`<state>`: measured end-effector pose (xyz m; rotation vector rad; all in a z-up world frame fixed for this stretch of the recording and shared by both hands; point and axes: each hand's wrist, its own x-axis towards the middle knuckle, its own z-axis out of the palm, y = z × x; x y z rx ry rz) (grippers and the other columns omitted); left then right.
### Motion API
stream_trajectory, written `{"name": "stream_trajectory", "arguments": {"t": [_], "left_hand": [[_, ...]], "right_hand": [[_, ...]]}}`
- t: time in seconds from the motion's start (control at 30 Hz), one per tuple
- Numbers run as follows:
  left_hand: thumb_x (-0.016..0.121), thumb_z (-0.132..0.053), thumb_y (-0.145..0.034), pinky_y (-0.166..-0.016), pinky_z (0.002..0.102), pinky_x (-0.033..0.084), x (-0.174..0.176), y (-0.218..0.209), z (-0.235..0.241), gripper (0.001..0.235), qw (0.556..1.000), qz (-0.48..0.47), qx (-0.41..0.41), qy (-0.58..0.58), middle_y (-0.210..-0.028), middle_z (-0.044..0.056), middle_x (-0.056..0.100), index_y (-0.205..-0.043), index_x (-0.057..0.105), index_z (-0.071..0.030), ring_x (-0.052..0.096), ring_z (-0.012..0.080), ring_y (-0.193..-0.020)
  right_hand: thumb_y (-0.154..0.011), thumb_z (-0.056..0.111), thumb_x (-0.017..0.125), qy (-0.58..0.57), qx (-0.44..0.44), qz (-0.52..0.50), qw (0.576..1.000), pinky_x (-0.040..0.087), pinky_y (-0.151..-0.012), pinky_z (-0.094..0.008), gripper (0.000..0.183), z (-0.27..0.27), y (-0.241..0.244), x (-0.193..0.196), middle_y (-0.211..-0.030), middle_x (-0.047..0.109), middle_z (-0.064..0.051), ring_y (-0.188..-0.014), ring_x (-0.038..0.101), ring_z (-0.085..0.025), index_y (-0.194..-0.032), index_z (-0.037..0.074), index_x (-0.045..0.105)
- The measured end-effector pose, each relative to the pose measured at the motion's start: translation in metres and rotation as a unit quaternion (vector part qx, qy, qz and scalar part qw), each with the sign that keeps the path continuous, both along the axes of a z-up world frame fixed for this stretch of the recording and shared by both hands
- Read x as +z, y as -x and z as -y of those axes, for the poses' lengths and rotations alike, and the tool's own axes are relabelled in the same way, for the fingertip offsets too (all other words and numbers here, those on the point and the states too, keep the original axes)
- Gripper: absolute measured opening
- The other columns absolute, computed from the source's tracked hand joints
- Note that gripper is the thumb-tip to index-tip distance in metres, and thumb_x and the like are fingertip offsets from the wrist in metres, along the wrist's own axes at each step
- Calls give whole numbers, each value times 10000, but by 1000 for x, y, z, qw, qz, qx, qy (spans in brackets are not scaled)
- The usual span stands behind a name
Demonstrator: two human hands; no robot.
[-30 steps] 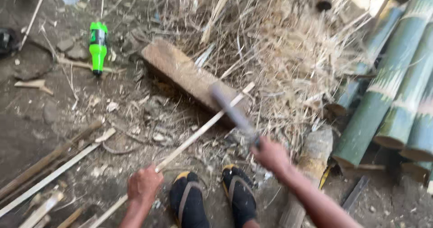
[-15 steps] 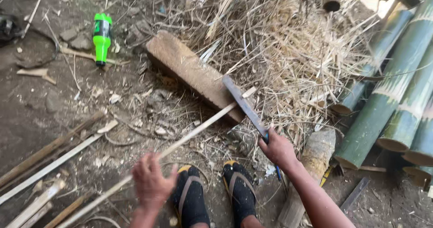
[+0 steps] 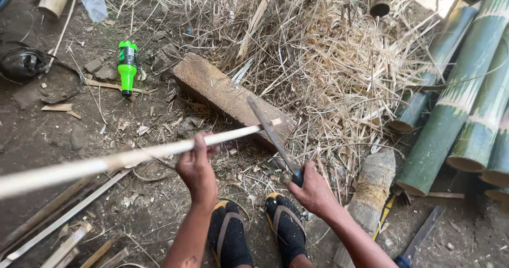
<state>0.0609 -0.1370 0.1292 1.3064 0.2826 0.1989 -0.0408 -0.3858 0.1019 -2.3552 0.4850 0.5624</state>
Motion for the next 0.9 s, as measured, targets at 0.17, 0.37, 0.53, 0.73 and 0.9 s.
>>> {"name": "stream_trajectory", "arguments": {"t": [0.17, 0.37, 0.53, 0.73, 0.9], "left_hand": [[697, -331, -928, -638, 240, 667, 56, -30, 19, 372, 972, 59, -90, -210, -861, 119, 769, -1078, 735, 8, 758, 164, -793], [726, -241, -941, -676, 232, 623, 52, -32, 30, 275, 929, 129, -96, -334, -934, 93, 786, -1098, 734, -15, 786, 129, -836], [750, -184, -944, -777, 254, 676, 46, -20, 15, 229, 939, 173, -104, -278, -1020, 119, 784, -1099, 743, -16, 772, 155, -931], [753, -193, -936, -824, 275, 650, 41, -15, 8, 269, 929, 166, -114, -309, -1039, 120, 786, -1124, 749, -1, 763, 156, -959], [760, -184, -927, -774, 262, 668, 40, -8, 3, 248, 931, 139, -121, -314, -1013, 127, 793, -1099, 749, -4, 779, 156, -919]], "right_hand": [[-974, 399, 580, -43, -17, -11, 999, 541, -637, -449, 375, -27, 4, 28, -757, 654, -143, -650, 624, -263, -1025, 35, 505], [-946, 295, 621, -76, 4, 6, 997, 570, -657, -470, 342, -29, 4, 35, -803, 702, -198, -713, 693, -329, -1101, 20, 488], [-980, 258, 608, 25, 52, 13, 998, 572, -701, -509, 328, -28, -3, 33, -843, 710, -266, -766, 721, -418, -1096, -14, 466], [-874, 265, 679, -6, 85, 27, 996, 551, -745, -537, 401, -20, 14, 5, -830, 712, -273, -809, 699, -463, -1131, 42, 469], [-907, 250, 653, 20, 47, 49, 997, 546, -718, -557, 366, -8, 7, -20, -832, 699, -272, -781, 687, -470, -1130, 20, 475]]}}
